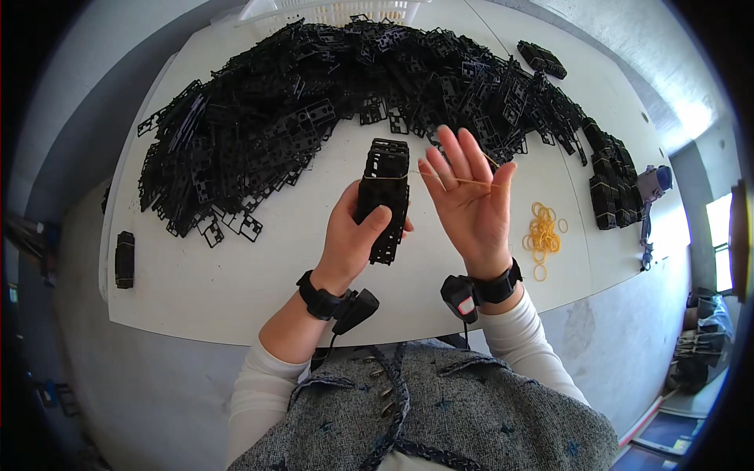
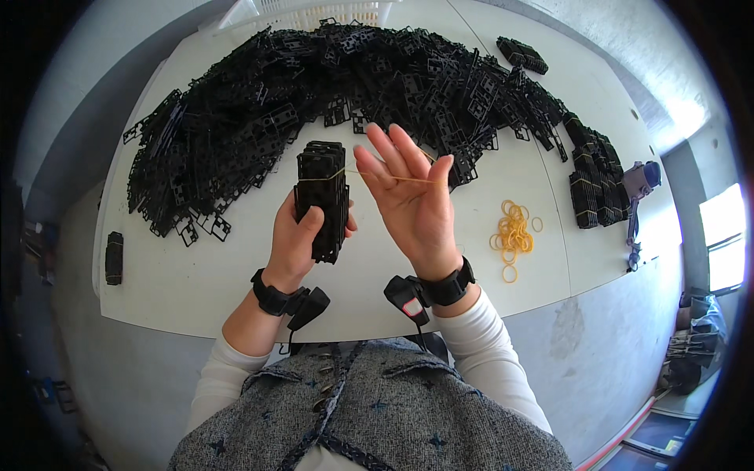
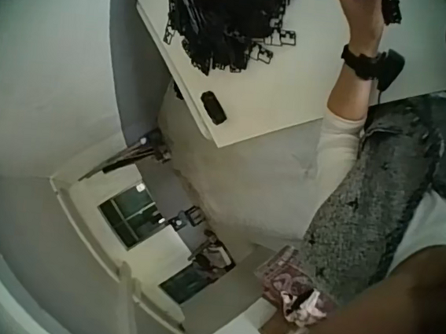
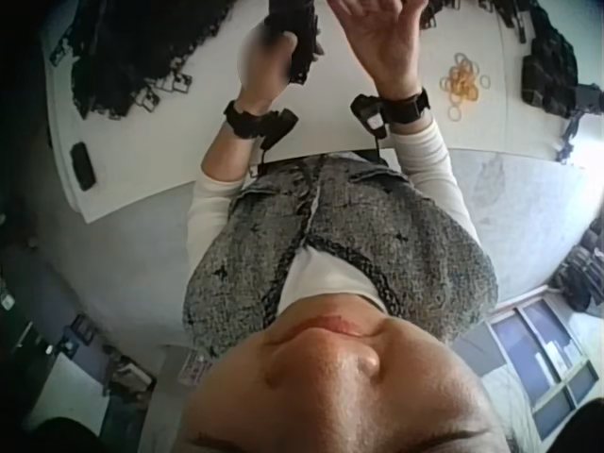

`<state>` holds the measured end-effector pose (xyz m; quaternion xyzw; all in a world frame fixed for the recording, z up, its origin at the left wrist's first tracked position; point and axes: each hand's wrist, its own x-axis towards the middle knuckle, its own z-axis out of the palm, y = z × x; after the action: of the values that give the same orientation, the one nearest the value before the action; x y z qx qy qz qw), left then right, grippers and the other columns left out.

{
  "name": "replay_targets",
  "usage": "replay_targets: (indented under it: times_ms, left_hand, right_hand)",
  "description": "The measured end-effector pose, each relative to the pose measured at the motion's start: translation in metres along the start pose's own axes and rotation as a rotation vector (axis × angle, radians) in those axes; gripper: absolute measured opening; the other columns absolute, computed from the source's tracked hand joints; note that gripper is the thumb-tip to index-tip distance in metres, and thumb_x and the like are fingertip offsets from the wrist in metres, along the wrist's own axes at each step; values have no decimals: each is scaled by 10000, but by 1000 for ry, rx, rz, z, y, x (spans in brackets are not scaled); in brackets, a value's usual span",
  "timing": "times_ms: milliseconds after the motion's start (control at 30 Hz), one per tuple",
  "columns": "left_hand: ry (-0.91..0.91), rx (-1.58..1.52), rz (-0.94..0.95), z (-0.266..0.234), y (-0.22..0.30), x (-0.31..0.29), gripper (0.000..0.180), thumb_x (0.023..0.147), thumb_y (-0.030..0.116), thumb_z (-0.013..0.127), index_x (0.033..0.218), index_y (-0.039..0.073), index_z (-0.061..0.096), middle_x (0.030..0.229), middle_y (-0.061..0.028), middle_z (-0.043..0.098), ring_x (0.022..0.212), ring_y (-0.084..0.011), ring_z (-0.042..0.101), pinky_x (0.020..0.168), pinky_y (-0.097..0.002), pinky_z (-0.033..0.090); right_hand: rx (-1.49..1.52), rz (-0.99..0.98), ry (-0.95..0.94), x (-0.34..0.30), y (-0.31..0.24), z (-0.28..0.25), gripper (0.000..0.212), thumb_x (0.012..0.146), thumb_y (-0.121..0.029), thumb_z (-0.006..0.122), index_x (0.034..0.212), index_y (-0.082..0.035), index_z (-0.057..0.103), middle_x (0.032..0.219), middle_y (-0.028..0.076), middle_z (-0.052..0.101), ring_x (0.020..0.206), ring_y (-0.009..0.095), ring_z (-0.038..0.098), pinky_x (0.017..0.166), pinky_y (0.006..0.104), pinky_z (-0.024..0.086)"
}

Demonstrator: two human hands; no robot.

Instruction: The person secures a stack of black plastic components with rubber bands by hand, sets it aside, and then gathers individual plastic components from a pile to assemble a new stack.

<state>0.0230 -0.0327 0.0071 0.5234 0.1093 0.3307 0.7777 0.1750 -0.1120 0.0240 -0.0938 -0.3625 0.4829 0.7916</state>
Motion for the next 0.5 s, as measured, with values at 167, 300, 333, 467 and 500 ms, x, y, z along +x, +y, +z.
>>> replay_targets:
  times_ms: [167,300,333,467,500]
  left_hand:
    - [113,81,93,4,1,-2,496,807,261,691,1126,-17,433,958,-102,598,765,-161,622,702,-263,512]
    - [166,257,226,-1,-4,-1,501,777,185,720,1133,-13,429,966,-95,598,763,-151,620,699,-250,501]
    - [164,257,225,-1,-3,-1,501,777,185,720,1133,-13,429,966,-95,598,763,-151,620,699,-250,501]
    - [180,431,287,-3,2,-2,504,734,139,744,1116,-2,446,951,-99,610,760,-170,627,682,-257,496]
    - [134,561,323,-6,4,-2,510,719,146,754,1105,1,453,938,-105,612,754,-184,629,672,-265,496]
  right_hand:
    - [-400,20,238,0,1,20,577,960,-429,314,1350,-5,326,1378,173,378,1235,286,430,1067,404,286]
    - [-630,27,180,-1,6,14,572,949,-364,413,1352,27,305,1377,196,370,1234,281,431,1044,384,319]
    - [-692,27,152,-1,6,14,580,940,-347,454,1352,34,303,1374,201,373,1233,277,432,1036,374,329]
    - [-787,54,51,-4,4,16,676,883,-360,566,1356,40,295,1360,202,394,1229,259,435,1033,360,322]
    - [-788,55,51,-3,2,14,676,883,-360,566,1356,40,295,1360,202,394,1229,259,435,1033,360,322]
